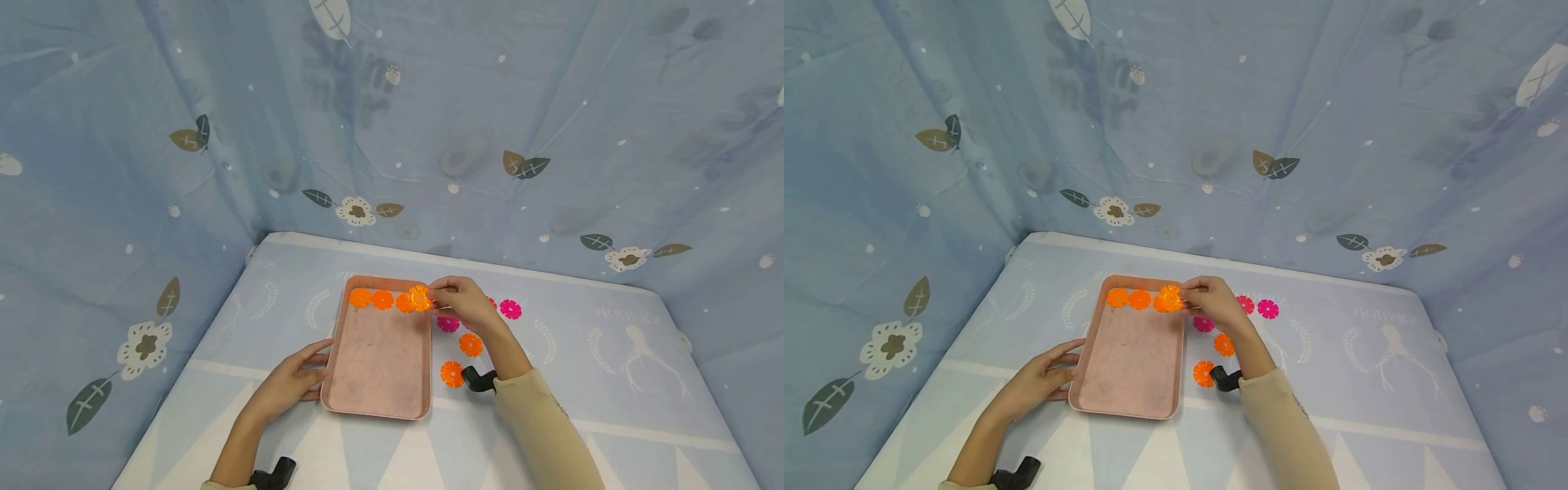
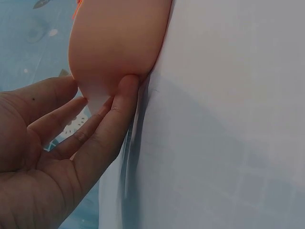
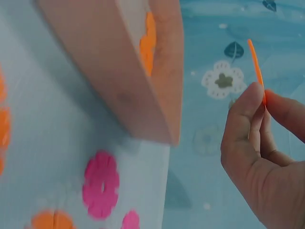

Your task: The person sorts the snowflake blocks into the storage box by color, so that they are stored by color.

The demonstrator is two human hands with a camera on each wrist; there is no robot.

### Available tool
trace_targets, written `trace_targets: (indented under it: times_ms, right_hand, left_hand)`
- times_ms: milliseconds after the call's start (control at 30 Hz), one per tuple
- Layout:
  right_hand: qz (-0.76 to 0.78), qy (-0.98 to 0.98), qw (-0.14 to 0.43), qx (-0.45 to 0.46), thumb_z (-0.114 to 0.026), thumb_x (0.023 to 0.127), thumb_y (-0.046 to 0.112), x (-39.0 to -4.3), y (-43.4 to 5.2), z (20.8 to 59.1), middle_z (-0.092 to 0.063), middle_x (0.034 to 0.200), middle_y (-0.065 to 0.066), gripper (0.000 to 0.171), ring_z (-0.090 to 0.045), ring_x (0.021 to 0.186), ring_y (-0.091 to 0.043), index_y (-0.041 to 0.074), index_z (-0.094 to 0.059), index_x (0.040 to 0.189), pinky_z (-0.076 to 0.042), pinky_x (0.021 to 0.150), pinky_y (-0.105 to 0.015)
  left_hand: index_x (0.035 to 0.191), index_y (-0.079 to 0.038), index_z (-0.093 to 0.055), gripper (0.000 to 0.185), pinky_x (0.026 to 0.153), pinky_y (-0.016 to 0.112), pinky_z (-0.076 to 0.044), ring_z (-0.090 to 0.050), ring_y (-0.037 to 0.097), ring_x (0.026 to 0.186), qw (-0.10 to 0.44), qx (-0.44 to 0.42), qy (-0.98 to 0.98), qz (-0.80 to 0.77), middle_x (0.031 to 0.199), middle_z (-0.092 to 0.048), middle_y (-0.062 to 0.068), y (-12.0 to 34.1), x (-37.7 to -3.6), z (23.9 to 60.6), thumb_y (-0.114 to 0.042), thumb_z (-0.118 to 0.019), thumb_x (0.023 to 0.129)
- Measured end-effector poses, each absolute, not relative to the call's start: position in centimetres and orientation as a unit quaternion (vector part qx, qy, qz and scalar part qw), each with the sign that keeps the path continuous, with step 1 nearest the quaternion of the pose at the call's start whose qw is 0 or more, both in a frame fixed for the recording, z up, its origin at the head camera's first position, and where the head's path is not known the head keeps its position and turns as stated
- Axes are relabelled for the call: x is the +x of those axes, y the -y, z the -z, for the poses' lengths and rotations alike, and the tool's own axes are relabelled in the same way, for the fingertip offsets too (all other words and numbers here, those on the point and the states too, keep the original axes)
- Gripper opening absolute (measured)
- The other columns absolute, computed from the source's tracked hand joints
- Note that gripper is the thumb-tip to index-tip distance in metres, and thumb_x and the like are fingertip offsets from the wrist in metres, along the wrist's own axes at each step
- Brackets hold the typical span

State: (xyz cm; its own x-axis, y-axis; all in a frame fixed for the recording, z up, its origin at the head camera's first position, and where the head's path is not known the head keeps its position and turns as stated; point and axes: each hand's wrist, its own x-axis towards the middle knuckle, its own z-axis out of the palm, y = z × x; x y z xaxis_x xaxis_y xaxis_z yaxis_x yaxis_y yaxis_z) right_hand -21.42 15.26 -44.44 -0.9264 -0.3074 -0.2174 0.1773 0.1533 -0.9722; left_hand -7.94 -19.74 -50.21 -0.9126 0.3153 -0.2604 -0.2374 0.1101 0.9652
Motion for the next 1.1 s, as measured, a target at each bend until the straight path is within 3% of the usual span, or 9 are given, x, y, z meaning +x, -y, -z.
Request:
trace_targets:
  times_ms: [300, 567, 800, 1100]
  right_hand:
    - [0.693, -0.695, 0.187, -0.018, -0.064, 0.098, 0.005, -22.3, -9.3, 44.3, -0.065, 0.103, -0.019, 0.022, -0.067, 0.081, -0.027, -0.01, -0.063, 0.114, -0.05, 0.094, -0.057]
    - [0.7, -0.689, 0.188, 0.005, -0.066, 0.096, 0.003, -22.0, -5.5, 46.8, -0.065, 0.104, -0.019, 0.018, -0.069, 0.077, -0.023, -0.009, -0.067, 0.109, -0.053, 0.091, -0.053]
    - [0.698, -0.686, 0.205, 0.021, -0.066, 0.094, 0.0, -21.7, -3.7, 49.1, -0.065, 0.097, -0.019, 0.016, -0.069, 0.072, -0.023, -0.009, -0.066, 0.107, -0.06, 0.077, -0.04]
    - [0.665, -0.717, 0.203, 0.045, -0.069, 0.092, -0.002, -21.3, -2.6, 50.4, -0.067, 0.088, -0.018, 0.013, -0.068, 0.062, -0.019, -0.009, -0.067, 0.103, -0.061, 0.064, -0.035]
  left_hand:
    - [0.155, -0.012, -0.038, 0.057, 0.082, 0.043, -0.059, -0.063, 0.036, 0.113, 0.209, 0.026, -0.717, -0.665, 0.143, -0.045, 0.026, 19.8, -8.1, 50.2, -0.009, -0.06, 0.101]
    - [0.154, -0.012, -0.039, 0.057, 0.08, 0.043, -0.059, -0.063, 0.035, 0.112, 0.207, 0.019, -0.722, -0.659, 0.142, -0.046, 0.025, 19.7, -8.2, 50.4, -0.01, -0.061, 0.101]
    - [0.154, -0.012, -0.039, 0.058, 0.081, 0.043, -0.059, -0.062, 0.035, 0.113, 0.209, 0.021, -0.719, -0.663, 0.143, -0.045, 0.026, 19.8, -8.1, 50.4, -0.01, -0.061, 0.101]
    - [0.154, -0.013, -0.039, 0.057, 0.082, 0.043, -0.058, -0.062, 0.036, 0.114, 0.213, 0.023, -0.715, -0.666, 0.144, -0.045, 0.026, 19.8, -8.1, 50.3, -0.011, -0.061, 0.101]
